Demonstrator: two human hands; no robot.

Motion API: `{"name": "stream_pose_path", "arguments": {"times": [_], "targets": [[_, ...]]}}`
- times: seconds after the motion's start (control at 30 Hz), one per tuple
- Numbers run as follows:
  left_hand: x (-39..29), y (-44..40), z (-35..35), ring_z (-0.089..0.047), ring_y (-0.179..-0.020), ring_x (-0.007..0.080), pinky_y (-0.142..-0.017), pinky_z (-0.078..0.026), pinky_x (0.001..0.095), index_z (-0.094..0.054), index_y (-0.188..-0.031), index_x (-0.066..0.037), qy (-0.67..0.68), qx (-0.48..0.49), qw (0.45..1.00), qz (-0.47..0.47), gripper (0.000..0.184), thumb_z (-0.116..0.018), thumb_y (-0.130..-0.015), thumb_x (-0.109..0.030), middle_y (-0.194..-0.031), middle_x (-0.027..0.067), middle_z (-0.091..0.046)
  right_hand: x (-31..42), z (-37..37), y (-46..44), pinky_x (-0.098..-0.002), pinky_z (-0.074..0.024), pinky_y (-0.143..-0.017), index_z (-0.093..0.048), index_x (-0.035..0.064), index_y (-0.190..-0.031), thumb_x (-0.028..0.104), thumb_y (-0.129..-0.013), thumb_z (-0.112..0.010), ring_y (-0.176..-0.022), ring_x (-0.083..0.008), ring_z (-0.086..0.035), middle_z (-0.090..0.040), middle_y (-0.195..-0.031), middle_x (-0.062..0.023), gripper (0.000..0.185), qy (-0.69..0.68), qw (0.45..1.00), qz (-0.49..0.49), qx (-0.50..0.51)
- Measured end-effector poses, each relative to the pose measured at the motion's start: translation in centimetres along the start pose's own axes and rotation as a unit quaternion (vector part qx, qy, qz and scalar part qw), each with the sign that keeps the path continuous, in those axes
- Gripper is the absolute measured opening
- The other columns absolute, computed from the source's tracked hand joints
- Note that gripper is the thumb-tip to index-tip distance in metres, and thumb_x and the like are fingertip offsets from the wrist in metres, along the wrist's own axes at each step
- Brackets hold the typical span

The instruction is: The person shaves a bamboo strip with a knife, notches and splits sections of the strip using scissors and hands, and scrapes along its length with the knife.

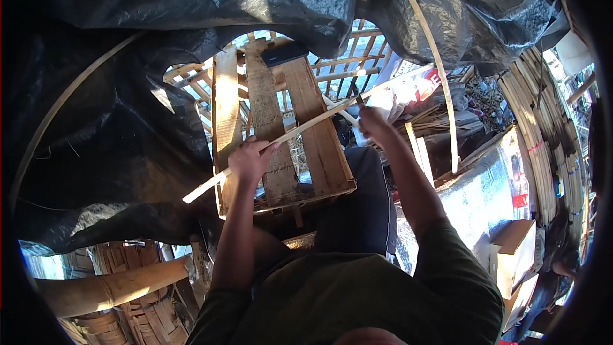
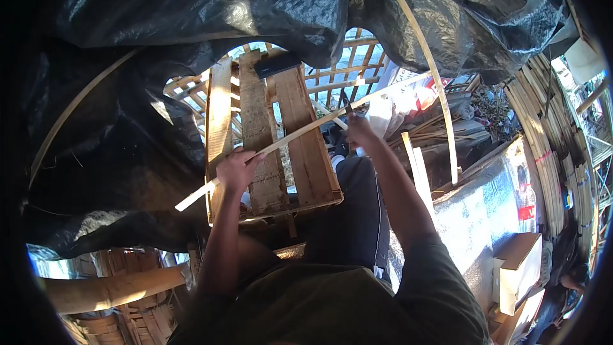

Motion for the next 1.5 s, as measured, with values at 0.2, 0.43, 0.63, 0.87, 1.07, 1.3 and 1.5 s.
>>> {"name": "stream_pose_path", "arguments": {"times": [0.2,0.43,0.63,0.87,1.07,1.3,1.5], "targets": [[-0.5,0.7,1.0,-0.067,-0.071,0.0248,-0.060,-0.051,0.0374,-0.077,-0.078,-0.020,-0.010,-0.070,0.997,-0.038,0.035,-0.070,-0.078,-0.055,-0.078,0.0013,-0.066,-0.9,0.3,-3.2,-0.0312,-0.0332,-0.040,-0.055,0.0063,-0.088,0.031,-0.102,-0.042,-0.047,-0.0137,-0.042,-0.046,-0.063,-0.0009,0.032,0.063,0.996,0.058,0.028],[-0.8,0.2,0.9,-0.067,-0.073,0.0246,-0.061,-0.051,0.0375,-0.076,-0.077,-0.019,-0.021,-0.035,0.999,-0.029,0.040,-0.069,-0.078,-0.058,-0.078,0.0017,-0.068,0.7,2.9,-0.6,-0.0281,-0.0353,-0.038,-0.052,0.0087,-0.087,0.029,-0.100,-0.044,-0.046,-0.0123,-0.045,-0.046,-0.060,-0.0003,0.025,-0.064,0.991,0.034,-0.115],[0.0,0.0,-0.1,-0.069,-0.075,0.0259,-0.064,-0.053,0.0374,-0.077,-0.077,-0.019,-0.022,-0.007,1.000,-0.011,0.042,-0.071,-0.075,-0.061,-0.085,0.0024,-0.071,-1.8,8.4,-7.2,-0.0274,-0.0244,-0.037,-0.049,0.0129,-0.084,0.020,-0.096,-0.048,-0.044,-0.0105,-0.035,-0.039,-0.058,0.0013,0.015,-0.259,0.958,0.012,-0.124],[0.5,0.3,-0.2,-0.069,-0.076,0.0254,-0.066,-0.053,0.0368,-0.077,-0.077,-0.019,-0.017,-0.018,1.000,-0.010,0.039,-0.074,-0.074,-0.058,-0.089,0.0027,-0.073,-0.7,1.5,-2.3,-0.0267,-0.0234,-0.038,-0.049,0.0120,-0.087,0.026,-0.100,-0.046,-0.043,-0.0089,-0.032,-0.037,-0.059,0.0032,0.020,-0.166,0.980,-0.001,0.111],[0.2,-0.1,-0.8,-0.070,-0.080,0.0244,-0.070,-0.054,0.0360,-0.078,-0.080,-0.018,-0.031,0.039,0.999,0.010,0.041,-0.074,-0.073,-0.059,-0.097,0.0048,-0.073,-0.7,1.7,0.5,-0.0262,-0.0215,-0.039,-0.046,0.0115,-0.085,0.032,-0.101,-0.047,-0.041,-0.0101,-0.029,-0.033,-0.057,0.0033,0.026,-0.102,0.989,0.007,-0.106],[1.1,0.5,-0.8,-0.070,-0.082,0.0262,-0.074,-0.055,0.0385,-0.078,-0.082,-0.022,-0.027,0.011,0.999,0.020,0.040,-0.072,-0.074,-0.060,-0.100,0.0034,-0.074,-2.1,0.6,-1.1,-0.0307,-0.0355,-0.034,-0.055,0.0039,-0.094,0.031,-0.103,-0.043,-0.040,-0.0162,-0.049,-0.048,-0.057,-0.0029,0.031,-0.081,0.991,0.029,-0.103],[0.2,0.1,-0.4,-0.069,-0.072,0.0255,-0.065,-0.055,0.0356,-0.077,-0.078,-0.020,-0.031,0.009,0.999,0.001,0.041,-0.073,-0.073,-0.061,-0.090,0.0027,-0.073,-1.5,-1.7,-0.1,-0.0301,-0.0320,-0.034,-0.056,0.0070,-0.116,0.039,-0.104,-0.039,-0.039,-0.0132,-0.043,-0.042,-0.057,-0.0010,0.038,-0.049,0.999,0.011,0.007]]}}
Point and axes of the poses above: each hand's wrist, its own y-axis away from the middle knuckle, its own z-axis out of the back of the hand, x = y × z, the point moved 10 cm from there along -y, towards the middle knuckle
